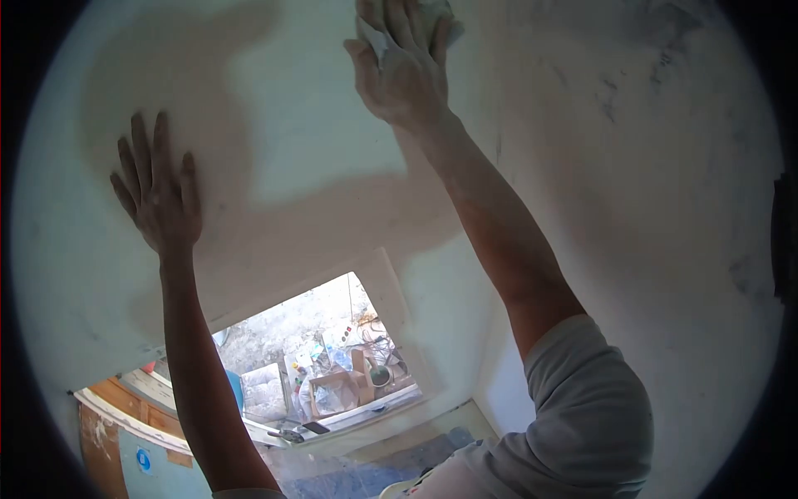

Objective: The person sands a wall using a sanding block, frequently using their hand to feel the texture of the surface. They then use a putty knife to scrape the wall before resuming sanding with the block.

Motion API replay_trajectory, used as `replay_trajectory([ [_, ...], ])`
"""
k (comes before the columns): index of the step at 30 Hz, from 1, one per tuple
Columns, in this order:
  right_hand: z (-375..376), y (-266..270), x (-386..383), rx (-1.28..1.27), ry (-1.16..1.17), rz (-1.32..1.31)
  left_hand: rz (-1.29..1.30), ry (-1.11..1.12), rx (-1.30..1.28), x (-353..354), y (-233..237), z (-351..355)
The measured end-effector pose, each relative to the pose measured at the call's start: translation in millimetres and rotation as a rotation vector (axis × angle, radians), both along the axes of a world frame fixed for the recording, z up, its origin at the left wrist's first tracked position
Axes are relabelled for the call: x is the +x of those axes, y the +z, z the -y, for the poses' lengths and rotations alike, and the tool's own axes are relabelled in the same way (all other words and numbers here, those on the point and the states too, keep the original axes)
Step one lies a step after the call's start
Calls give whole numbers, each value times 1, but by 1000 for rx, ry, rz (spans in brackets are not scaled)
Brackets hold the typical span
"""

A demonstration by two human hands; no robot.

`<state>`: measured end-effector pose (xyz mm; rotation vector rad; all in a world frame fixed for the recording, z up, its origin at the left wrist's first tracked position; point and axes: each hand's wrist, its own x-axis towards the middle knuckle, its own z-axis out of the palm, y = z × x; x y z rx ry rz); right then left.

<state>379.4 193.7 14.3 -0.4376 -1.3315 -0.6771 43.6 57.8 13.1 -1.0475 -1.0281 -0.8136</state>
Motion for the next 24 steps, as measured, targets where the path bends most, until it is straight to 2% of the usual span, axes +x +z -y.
replay_trajectory([
  [1,-1,-4,-1,18,48,-15,-2,-1,-6,0,-1,0],
  [3,-3,-33,3,30,-16,-14,-1,-2,-7,1,-1,2],
  [10,-6,-11,6,-20,-72,31,-11,12,8,2,-1,3],
  [15,-5,-36,21,-106,-172,92,-23,12,9,2,-1,4],
  [18,-4,-30,26,-107,-205,126,-2,22,14,3,-2,2],
  [20,-3,2,21,-39,-107,111,-10,31,12,2,-1,4],
  [24,-10,13,13,50,3,73,-13,17,14,5,0,4],
])
